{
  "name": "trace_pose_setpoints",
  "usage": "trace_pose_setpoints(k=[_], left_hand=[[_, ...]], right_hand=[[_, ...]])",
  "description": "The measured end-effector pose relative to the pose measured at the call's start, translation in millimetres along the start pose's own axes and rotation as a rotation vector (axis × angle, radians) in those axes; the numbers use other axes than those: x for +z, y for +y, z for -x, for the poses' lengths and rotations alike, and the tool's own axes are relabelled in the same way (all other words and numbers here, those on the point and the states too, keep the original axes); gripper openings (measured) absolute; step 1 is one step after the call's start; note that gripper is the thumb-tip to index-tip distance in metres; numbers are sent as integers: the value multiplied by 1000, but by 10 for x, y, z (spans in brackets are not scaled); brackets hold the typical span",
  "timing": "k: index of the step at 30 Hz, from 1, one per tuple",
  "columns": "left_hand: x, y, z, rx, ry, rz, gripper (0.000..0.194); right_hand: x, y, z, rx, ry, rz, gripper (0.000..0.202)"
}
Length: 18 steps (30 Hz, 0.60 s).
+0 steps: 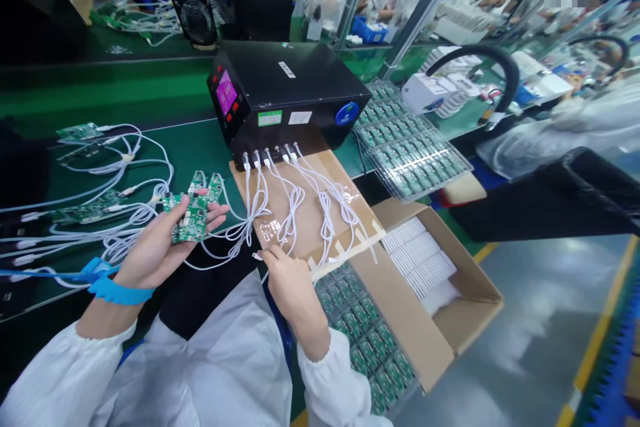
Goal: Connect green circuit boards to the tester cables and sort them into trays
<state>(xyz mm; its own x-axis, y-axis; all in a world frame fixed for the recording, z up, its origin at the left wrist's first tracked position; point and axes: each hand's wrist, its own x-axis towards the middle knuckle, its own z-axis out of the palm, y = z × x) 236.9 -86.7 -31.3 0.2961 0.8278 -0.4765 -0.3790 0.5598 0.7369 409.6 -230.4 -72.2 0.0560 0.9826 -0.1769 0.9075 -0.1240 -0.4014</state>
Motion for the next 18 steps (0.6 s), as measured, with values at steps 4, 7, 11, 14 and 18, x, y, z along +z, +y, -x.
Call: trace_pose_setpoints(k=[4, 7, 11, 14, 18], left_hand=[[73, -79, 61, -50, -24, 0, 29], [86, -127, 93, -53, -34, -10, 31], [84, -206, 119, -67, -23, -41, 29], [105, -259, 137, -65, -9, -38, 32], [152, -307, 150, -56, -7, -7, 37]], right_hand=[[-21, -34, 14, 3, -99, 113, 51], [28, -50, 34, 8, -113, 151, 52], [58, -61, 31, 22, -126, 227, 55], [48, -77, 29, 30, -156, 286, 53], [82, -94, 28, 52, -174, 324, 46]])
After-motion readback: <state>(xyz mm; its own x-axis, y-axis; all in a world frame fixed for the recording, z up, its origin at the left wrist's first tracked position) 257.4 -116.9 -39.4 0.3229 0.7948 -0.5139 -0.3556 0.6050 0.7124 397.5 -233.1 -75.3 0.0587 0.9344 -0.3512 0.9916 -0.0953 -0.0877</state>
